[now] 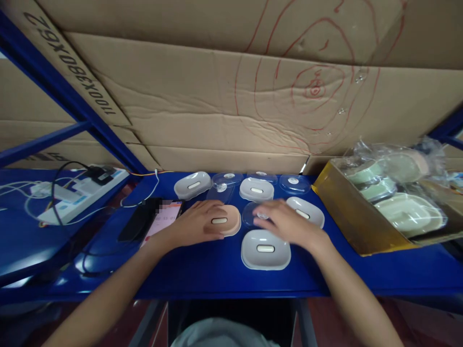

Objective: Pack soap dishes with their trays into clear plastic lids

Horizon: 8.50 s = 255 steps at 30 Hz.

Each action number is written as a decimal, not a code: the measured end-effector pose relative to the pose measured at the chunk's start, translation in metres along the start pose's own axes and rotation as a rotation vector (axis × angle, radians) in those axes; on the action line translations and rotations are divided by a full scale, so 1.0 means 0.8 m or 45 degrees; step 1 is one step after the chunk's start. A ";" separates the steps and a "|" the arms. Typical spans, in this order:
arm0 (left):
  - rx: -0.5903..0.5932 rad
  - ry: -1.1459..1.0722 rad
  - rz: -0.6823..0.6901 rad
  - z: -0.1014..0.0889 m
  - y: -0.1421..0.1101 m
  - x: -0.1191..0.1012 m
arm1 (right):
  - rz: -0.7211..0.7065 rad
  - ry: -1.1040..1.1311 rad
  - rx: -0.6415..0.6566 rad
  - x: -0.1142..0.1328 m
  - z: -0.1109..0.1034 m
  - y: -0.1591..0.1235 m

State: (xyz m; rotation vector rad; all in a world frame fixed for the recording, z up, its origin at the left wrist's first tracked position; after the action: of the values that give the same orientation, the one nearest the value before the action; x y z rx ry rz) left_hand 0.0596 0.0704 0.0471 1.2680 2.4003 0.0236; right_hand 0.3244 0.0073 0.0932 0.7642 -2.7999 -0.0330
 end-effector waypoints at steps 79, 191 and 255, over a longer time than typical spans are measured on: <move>-0.519 0.206 -0.327 -0.017 0.051 0.073 | 0.234 -0.473 -0.189 -0.052 0.028 0.085; -0.341 -0.013 -0.211 -0.006 0.005 0.042 | -0.108 -0.047 -0.262 0.008 0.061 0.030; -0.547 -0.220 -0.256 0.030 -0.100 -0.039 | -0.026 0.189 -0.153 -0.053 0.052 0.020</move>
State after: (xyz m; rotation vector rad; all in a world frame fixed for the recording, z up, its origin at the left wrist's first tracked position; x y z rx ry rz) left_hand 0.0213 -0.0054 0.0201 0.7976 2.2049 0.3369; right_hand 0.3423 0.0407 0.0446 0.7353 -2.6236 -0.1413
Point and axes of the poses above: each hand's wrist, its own y-axis towards the middle knuckle, its own z-axis out of the palm, x = y × z, the point moved 5 cm from there along y, towards the middle knuckle, and after that the axes turned 6 degrees about -y, right-handed, at the moved point
